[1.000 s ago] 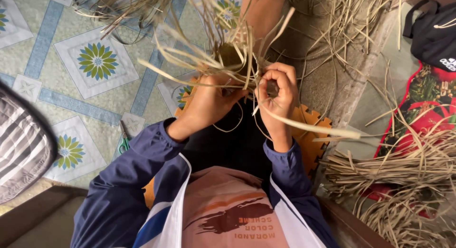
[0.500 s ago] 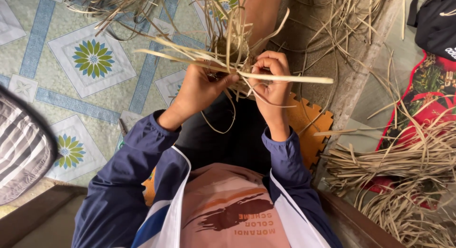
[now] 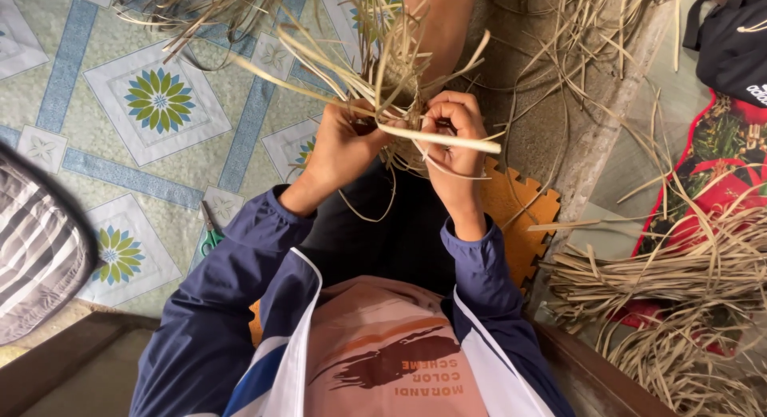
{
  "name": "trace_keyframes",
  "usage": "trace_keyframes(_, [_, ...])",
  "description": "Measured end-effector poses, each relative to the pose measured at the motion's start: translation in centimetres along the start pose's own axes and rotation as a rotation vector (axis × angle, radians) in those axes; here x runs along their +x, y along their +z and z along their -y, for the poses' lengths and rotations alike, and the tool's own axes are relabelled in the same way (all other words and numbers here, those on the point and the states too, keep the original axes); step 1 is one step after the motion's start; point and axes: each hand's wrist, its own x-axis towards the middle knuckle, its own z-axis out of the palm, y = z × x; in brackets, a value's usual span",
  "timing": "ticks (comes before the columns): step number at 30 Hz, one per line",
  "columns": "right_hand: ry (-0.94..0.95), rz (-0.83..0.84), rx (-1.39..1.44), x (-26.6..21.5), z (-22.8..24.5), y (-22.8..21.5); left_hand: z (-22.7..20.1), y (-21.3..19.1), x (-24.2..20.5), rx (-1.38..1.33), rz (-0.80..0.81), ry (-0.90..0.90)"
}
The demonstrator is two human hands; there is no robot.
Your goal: Weaving dried plant fibers into a cylindrical structure by hand, threading individual strands through the weave.
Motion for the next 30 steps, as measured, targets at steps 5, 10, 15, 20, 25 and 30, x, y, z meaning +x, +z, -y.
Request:
trace_keyframes(5, [-0.013,0.004,-0.024,-0.5,-0.4,0.5,0.7,-0.1,0.0,-0.053,0.006,-0.005])
trace_keyframes(10, [-0.051,0.021,-0.006,-0.9,-1.5,0.4,2.6,0.1,0.7,-0.155,-0.059,-0.059])
trace_keyframes(15, [-0.016,0.034,0.036,-1.4,-3.1,-0.9,-2.8,-0.1,0.5,-0.023,0.047,-0.034])
trace_keyframes(20, [0.049,0.051,0.214,-2.0,-1.1,-3.0,-7.8,-2.9,0.4,0.161,0.345,-0.059])
trace_keyframes(25, [0.281,0.03,0.24,-3.2,-1.5,-3.2,-8.0,-3.7,0.8,0.318,0.499,0.052])
trace_keyframes(30, [0.197,0.067,0.186,-3.5,1.8,-3.4,-7.7,-4.1,0.9,0.267,0.484,0.064])
